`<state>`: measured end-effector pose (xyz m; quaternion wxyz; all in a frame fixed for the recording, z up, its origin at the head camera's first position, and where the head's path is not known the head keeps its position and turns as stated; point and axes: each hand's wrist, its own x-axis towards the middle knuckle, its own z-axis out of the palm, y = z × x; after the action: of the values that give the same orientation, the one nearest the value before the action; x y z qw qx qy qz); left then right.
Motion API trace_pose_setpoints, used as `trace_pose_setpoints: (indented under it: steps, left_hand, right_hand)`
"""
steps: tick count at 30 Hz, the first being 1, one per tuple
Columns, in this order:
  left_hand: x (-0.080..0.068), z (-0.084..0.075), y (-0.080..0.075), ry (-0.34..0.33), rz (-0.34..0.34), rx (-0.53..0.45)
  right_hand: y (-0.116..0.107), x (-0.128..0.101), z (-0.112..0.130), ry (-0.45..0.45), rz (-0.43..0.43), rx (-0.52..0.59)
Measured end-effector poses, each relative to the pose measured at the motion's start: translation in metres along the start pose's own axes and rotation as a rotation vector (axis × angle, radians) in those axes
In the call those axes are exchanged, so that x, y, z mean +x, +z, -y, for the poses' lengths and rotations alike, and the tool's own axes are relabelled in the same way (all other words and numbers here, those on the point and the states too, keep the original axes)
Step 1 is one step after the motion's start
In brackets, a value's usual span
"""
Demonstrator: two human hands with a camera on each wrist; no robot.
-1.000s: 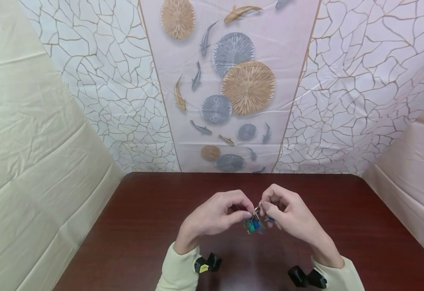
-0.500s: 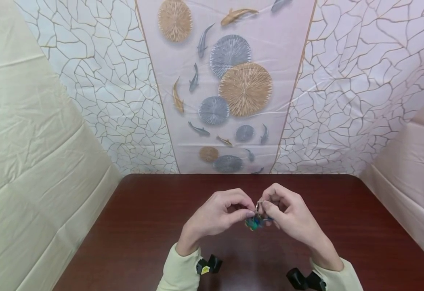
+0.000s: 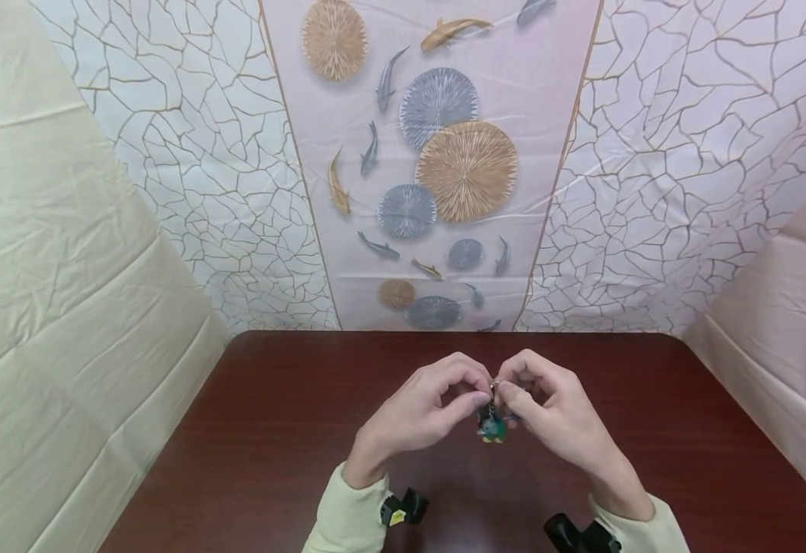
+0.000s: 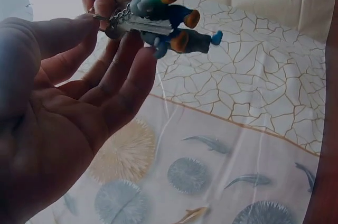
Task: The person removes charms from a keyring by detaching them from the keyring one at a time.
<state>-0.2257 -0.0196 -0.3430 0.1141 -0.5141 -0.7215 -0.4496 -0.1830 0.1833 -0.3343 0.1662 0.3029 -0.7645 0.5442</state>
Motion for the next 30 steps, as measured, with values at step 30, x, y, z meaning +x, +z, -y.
trace_pose_setpoints:
  steps: [30]
  left_hand:
    - [0.0015, -0.0032, 0.0019, -0.018, -0.097, -0.079]
  right_hand:
    - [0.0020, -0.0034, 0.0082, -0.021, -0.005, 0.022]
